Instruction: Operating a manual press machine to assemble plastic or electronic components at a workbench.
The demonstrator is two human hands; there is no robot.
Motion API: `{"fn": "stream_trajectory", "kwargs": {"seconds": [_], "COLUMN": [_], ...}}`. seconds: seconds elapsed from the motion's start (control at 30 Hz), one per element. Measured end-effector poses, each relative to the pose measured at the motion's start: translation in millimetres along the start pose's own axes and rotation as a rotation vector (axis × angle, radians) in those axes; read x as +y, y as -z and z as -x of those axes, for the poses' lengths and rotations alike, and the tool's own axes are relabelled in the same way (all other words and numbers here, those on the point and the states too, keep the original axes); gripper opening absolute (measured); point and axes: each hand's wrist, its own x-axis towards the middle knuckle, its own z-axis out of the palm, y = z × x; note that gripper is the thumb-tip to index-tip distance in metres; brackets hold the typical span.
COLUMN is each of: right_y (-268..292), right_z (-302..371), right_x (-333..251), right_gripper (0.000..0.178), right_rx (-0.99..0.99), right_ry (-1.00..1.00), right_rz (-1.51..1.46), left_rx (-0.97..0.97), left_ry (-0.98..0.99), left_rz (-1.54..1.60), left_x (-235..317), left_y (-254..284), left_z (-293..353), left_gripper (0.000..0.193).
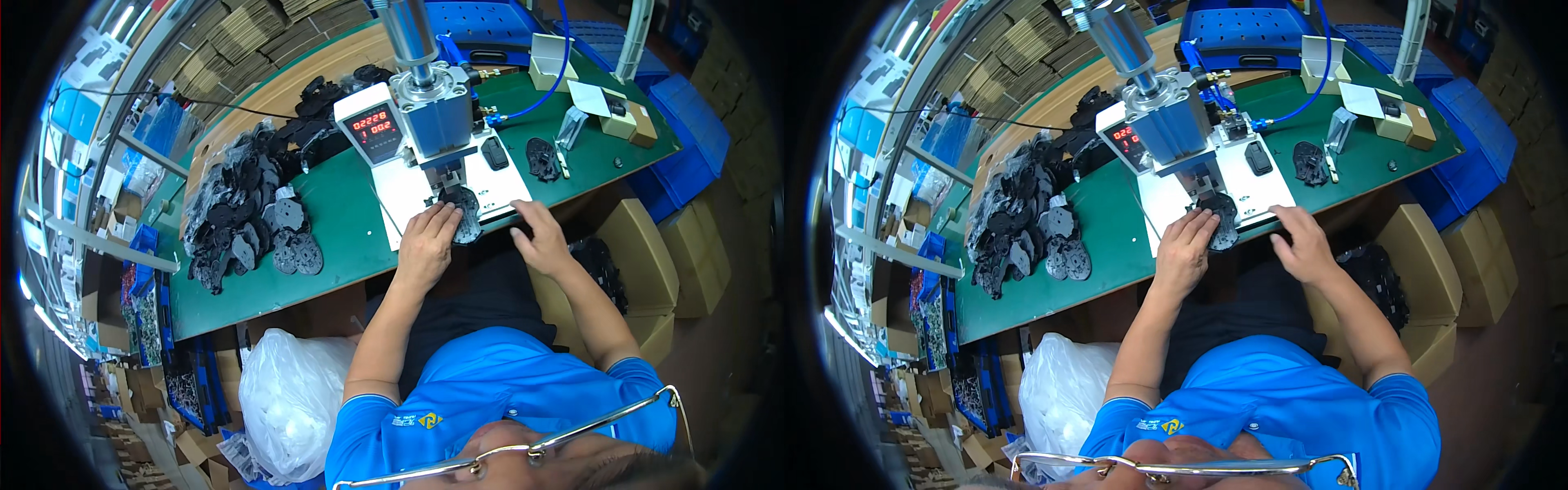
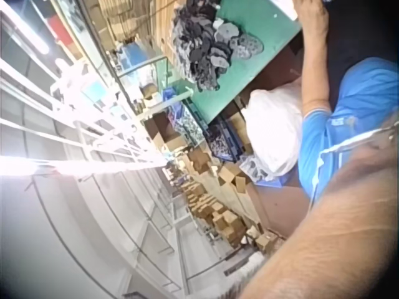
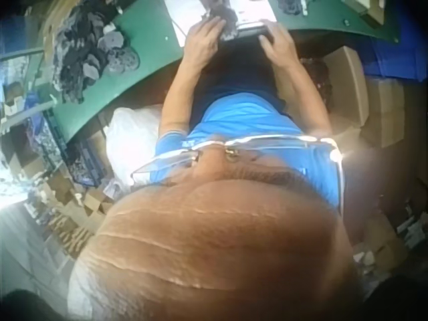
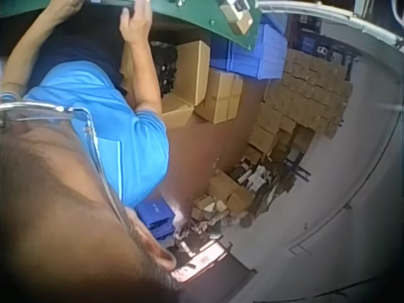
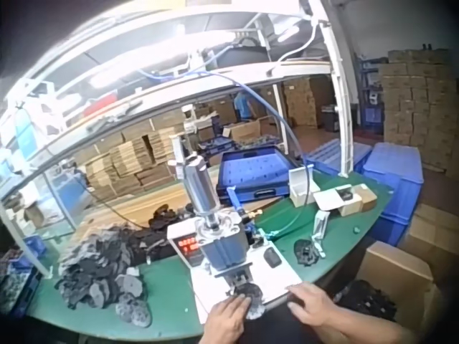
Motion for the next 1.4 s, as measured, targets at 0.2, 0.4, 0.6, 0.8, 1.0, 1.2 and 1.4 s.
{"fn": "stream_trajectory", "kwargs": {"seconds": [0.2, 0.4, 0.6, 0.8, 1.0, 1.2, 1.4], "right_y": [-38.6, -62.0, -65.9, -64.9, -66.1, -58.2, -66.8], "right_z": [-47.4, -48.0, -49.2, -49.6, -49.6, -45.9, -47.5], "right_x": [-11.8, -4.2, -6.1, -7.8, -8.5, -3.6, -3.4], "right_gripper": [0.058, 0.052, 0.048, 0.047, 0.048, 0.05, 0.051], "right_rx": [-0.042, 0.085, 0.126, 0.138, 0.133, 0.117, 0.106], "right_ry": [0.315, 0.345, 0.361, 0.357, 0.354, 0.328, 0.31], "right_rz": [0.132, 0.043, 0.039, 0.031, 0.018, 0.047, 0.043], "left_rx": [0.038, -0.007, 0.157, -0.197, -0.179, 0.106, 0.614], "left_ry": [0.014, 0.066, 0.565, 1.124, 1.017, 1.065, 0.896], "left_rz": [0.026, 0.129, -0.447, -0.629, -0.665, -0.579, 0.391], "left_x": [3.2, 3.7, -71.6, -126.6, -142.0, -134.9, -102.3], "left_y": [-2.2, 17.3, 81.9, 134.3, 134.6, 133.0, 128.3], "left_z": [2.0, 10.4, 67.0, 103.6, 124.5, 125.4, 131.9], "left_gripper": [0.054, 0.061, 0.068, 0.07, 0.042, 0.039, 0.029]}}
